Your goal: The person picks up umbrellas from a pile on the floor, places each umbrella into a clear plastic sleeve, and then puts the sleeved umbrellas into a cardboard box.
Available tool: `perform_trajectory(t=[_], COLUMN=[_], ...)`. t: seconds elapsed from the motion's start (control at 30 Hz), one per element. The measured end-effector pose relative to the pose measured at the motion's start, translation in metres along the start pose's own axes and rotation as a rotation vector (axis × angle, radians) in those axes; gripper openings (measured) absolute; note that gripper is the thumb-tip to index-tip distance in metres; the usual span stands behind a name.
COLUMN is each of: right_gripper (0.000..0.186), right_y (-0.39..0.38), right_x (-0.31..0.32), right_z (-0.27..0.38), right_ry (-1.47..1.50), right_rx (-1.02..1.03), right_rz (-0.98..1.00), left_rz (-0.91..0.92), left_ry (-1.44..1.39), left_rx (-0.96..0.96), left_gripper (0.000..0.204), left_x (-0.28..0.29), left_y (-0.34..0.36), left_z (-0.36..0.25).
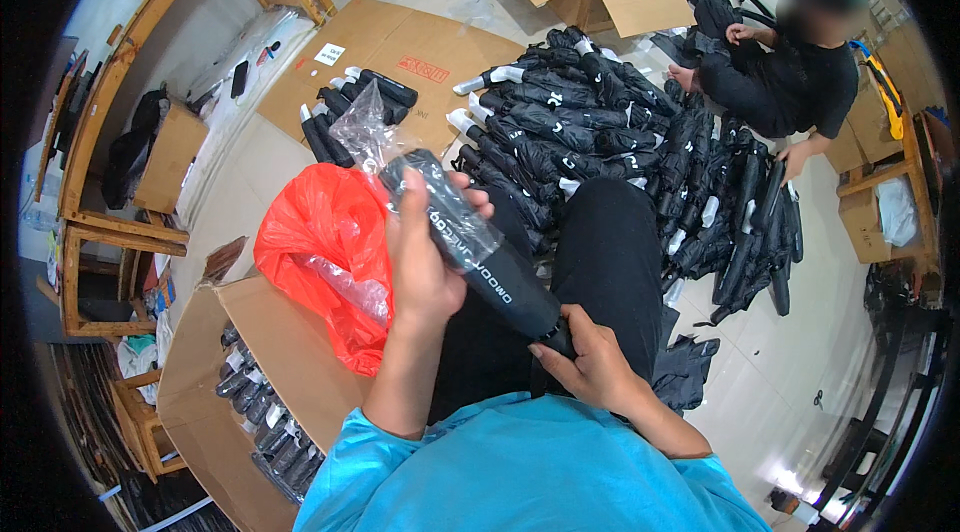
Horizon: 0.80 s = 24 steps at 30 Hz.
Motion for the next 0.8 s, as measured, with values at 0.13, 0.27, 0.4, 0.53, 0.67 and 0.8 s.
perform_trajectory(t=[0.13,0.27,0.4,0.53,0.67,0.8], right_gripper=[0.041,0.04,0.047,0.046,0.042,0.036], right_y=[-0.02,-0.054,-0.077,-0.052,-0.003,0.035], right_x=[0.005,0.028,0.037,0.053,0.055,0.03], right_z=[-0.012,-0.034,-0.038,0.013,0.028,0.019], right_ry=[-0.023,-0.158,-0.357,-0.473,0.019,0.574], right_rx=[-0.074,-0.155,-0.17,0.221,0.166,0.002], right_rz=[0.135,0.244,0.326,0.095,-0.195,-0.27], left_rz=[-0.04,-0.082,-0.127,-0.055,0.096,0.218], left_ry=[0.037,0.048,0.026,-0.075,-0.037,0.025], left_rx=[-0.046,-0.104,-0.075,0.007,-0.011,-0.101], left_gripper=[0.027,0.023,0.028,0.032,0.039,0.042], left_x=[0.032,0.057,0.061,0.038,0.003,-0.022], left_y=[0.037,0.057,0.048,0.03,-0.004,-0.033], left_z=[-0.025,-0.039,-0.031,-0.011,0.011,0.023])
Point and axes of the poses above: each hand's wrist, its own y-axis towards the middle knuckle, its own x-axis out of the back of the hand, z = x × y, the point moved 9 cm from there along y, towards the middle knuckle, and after that the axes turned 7 degrees about -z, right-handed, at the moved point
